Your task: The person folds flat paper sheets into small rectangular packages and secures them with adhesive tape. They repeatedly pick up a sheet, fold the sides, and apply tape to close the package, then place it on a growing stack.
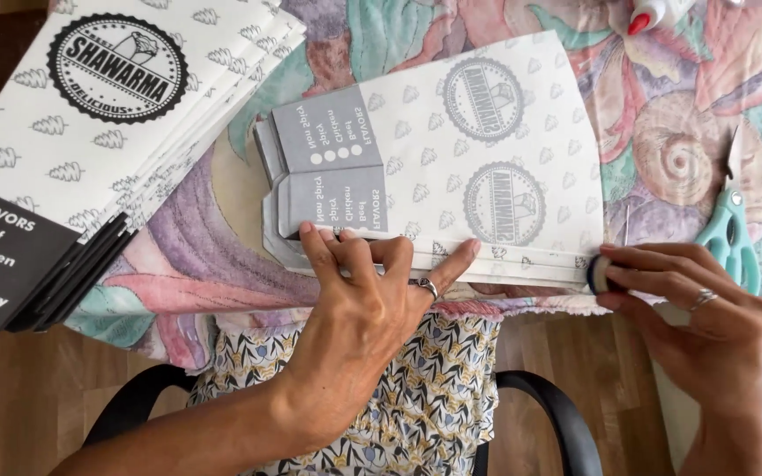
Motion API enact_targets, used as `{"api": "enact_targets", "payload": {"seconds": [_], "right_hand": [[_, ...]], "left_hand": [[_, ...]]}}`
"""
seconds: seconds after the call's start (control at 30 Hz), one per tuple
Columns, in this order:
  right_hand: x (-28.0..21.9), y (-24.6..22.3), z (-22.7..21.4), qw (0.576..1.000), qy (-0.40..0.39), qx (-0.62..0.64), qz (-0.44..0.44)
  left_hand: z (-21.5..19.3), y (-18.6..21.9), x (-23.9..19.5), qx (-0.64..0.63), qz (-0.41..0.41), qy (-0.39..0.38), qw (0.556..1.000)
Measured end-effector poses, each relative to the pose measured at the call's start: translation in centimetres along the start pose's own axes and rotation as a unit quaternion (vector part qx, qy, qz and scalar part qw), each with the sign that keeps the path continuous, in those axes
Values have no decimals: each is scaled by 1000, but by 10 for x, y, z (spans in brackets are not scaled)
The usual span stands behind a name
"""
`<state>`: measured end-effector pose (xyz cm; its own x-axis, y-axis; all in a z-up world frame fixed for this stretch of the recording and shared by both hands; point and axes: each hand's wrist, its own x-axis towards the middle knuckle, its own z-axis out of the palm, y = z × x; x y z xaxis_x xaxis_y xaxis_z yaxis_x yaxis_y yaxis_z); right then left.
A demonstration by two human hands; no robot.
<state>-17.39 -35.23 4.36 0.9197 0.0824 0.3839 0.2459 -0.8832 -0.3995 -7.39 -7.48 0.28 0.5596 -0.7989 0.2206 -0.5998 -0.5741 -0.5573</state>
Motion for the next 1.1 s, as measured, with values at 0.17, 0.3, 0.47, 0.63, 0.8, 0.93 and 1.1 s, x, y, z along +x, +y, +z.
{"api": "enact_targets", "payload": {"seconds": [0.17, 0.3, 0.47, 0.63, 0.8, 0.93, 1.1], "right_hand": [[37, -22, 39, 993, 5, 70, -100], [39, -20, 42, 986, -29, 116, -116], [3, 15, 12, 998, 22, 55, 6], [42, -13, 49, 984, -6, 139, -114], [12, 13, 18, 996, -2, 83, -15], [4, 18, 26, 996, 34, 81, 12], [49, -21, 56, 987, -12, 137, -77]], "left_hand": [[-5, -3, 3, -3, 8, -15, 1000], [-5, -4, 1, 1, 8, -11, 1000], [-5, -3, 3, -16, -10, -8, 1000], [-6, -1, 1, -1, 1, -21, 1000], [-4, -1, 3, -10, -9, -15, 1000], [-6, -1, 4, -23, -18, -14, 999], [0, -5, -1, -38, 16, -4, 999]]}}
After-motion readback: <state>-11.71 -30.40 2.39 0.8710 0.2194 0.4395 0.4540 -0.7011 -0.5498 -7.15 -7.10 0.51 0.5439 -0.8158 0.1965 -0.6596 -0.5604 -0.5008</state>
